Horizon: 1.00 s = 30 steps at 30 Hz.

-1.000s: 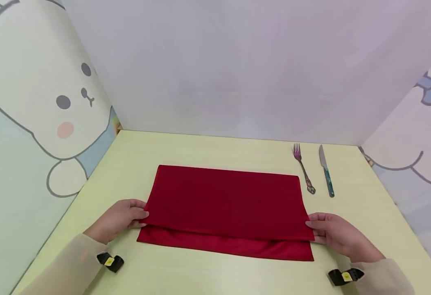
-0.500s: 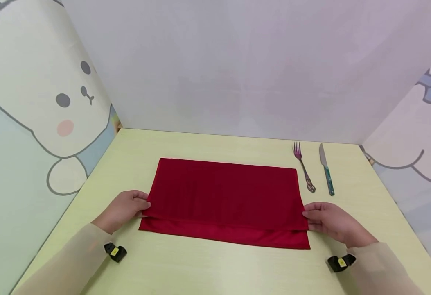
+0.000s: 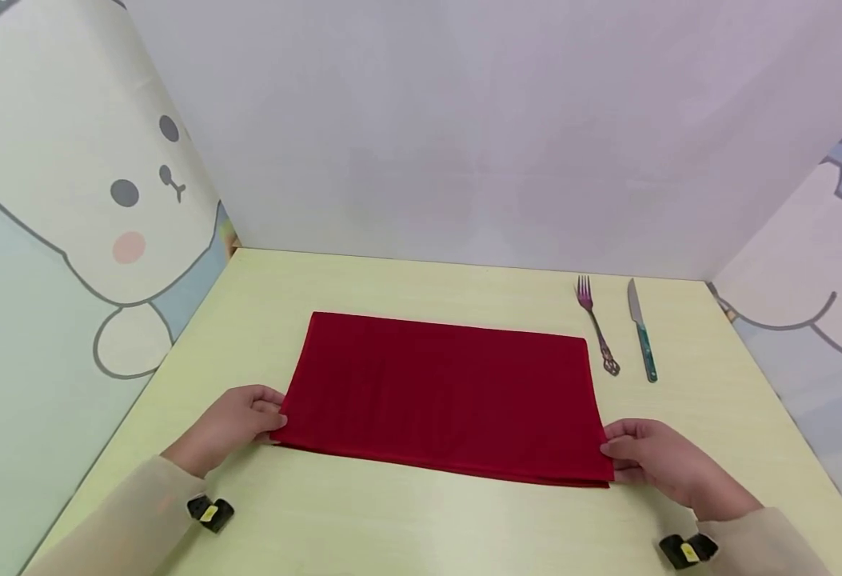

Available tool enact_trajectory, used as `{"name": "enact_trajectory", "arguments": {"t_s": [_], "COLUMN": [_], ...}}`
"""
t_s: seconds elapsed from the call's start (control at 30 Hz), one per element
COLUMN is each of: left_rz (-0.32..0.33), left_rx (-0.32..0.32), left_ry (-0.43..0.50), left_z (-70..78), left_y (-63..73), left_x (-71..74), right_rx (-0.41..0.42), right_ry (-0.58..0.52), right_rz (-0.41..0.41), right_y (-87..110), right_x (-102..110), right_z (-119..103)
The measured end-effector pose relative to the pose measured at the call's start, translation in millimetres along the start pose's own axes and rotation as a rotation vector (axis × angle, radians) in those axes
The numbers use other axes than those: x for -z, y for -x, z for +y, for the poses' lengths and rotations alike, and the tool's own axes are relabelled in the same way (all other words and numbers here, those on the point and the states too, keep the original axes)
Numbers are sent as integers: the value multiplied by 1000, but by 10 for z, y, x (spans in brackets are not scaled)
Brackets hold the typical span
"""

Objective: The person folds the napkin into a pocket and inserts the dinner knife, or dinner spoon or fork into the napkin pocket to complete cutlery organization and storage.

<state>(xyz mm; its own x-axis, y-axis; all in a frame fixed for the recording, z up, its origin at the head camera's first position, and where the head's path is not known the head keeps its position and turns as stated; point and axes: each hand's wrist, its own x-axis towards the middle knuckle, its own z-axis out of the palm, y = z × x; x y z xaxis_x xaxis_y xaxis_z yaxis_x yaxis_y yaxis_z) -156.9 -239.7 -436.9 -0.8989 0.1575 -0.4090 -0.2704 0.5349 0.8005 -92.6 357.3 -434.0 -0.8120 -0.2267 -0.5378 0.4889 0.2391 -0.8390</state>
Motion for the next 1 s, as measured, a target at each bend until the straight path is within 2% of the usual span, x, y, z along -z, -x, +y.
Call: {"name": "enact_trajectory", "arguments": {"t_s": [0.07, 0.17, 0.33, 0.47, 0.6, 0.7, 0.8, 1.0], "left_rz": [14, 34, 67, 89, 95, 94, 91, 75], "left_rx": [-12, -46, -70, -91, -187, -260, -309, -341], "left_ry": [-50, -121, -234, -319, -467, -595, -672, -741], "left_z": [-9, 7, 64, 102, 110, 98, 94, 122], "left_y": [10, 33, 86, 141, 207, 239, 250, 270], "left_x": [-11, -27, -45, -66, -115, -153, -176, -174], "right_rx": [4, 7, 6, 49, 116, 163, 182, 188], "right_ry": [43, 129, 374, 649, 933, 1092, 1166, 1141], "right_rz": [26, 117, 283, 317, 333, 341, 332, 281], "right_y": [10, 13, 33, 70, 116, 162, 194, 217], "right_x": [-44, -116, -245, -356, -465, -527, -556, -555], "right_z": [2, -24, -60, -74, -74, -49, -21, 7]}}
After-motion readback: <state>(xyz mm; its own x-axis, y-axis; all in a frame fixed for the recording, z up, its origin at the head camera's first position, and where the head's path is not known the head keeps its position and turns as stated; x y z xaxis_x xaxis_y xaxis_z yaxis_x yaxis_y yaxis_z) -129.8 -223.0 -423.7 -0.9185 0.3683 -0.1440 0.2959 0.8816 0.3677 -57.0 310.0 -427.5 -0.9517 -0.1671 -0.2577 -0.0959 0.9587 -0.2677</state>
